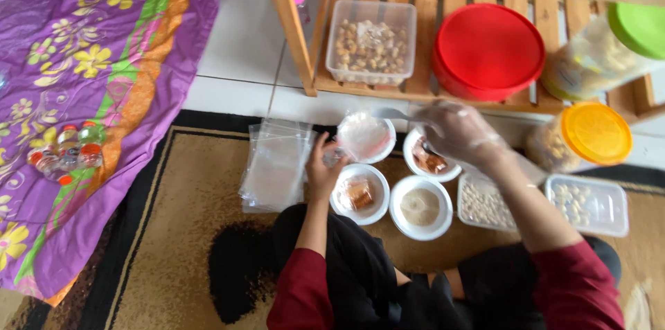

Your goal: Packaging small snack items into plastic bags using hands and a spoon

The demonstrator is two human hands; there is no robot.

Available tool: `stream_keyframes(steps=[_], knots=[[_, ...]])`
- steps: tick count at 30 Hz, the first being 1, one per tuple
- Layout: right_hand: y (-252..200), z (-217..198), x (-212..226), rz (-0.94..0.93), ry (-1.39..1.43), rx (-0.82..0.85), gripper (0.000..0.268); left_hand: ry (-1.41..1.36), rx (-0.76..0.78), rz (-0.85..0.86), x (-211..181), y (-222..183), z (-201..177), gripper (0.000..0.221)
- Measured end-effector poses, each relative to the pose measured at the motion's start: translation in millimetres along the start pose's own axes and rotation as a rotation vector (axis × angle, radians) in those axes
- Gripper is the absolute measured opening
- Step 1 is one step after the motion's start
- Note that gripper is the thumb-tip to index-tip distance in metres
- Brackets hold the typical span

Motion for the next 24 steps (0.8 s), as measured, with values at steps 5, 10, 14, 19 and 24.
stream_keyframes(steps=[5, 10, 14, 19, 24], knots=[[-146, 23, -93, 0.141, 0.081, 0.076, 0.043, -0.021, 0.006, 0.0, -17, -3, -9, 0.082], [-241, 108, -192, 0.116, 0.035, -0.036, 0.031, 0.1, -0.001, 0.03, -16, -5, -4, 0.083], [-260, 149, -239, -0.039, 0.041, -0.223, 0.039, 0.232, -0.021, 0.027, -11, -9, -4, 0.082], [-232, 109, -183, 0.246, -0.331, 0.304, 0.119, 0.318, -0.021, 0.012, -11, -18, -9, 0.081], [-228, 130, -184, 0.267, -0.294, 0.431, 0.15, 0.371, 0.013, 0.002, -17, -25, -12, 0.078]])
Point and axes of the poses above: each hand's wrist, its own y-axis towards the middle knuckle, its own z-axis out of the palm, x = y × z, the point moved 6 cm from there along y, towards the middle knuckle, and after that the axes turned 2 degrees about z, right-handed, at the moved point
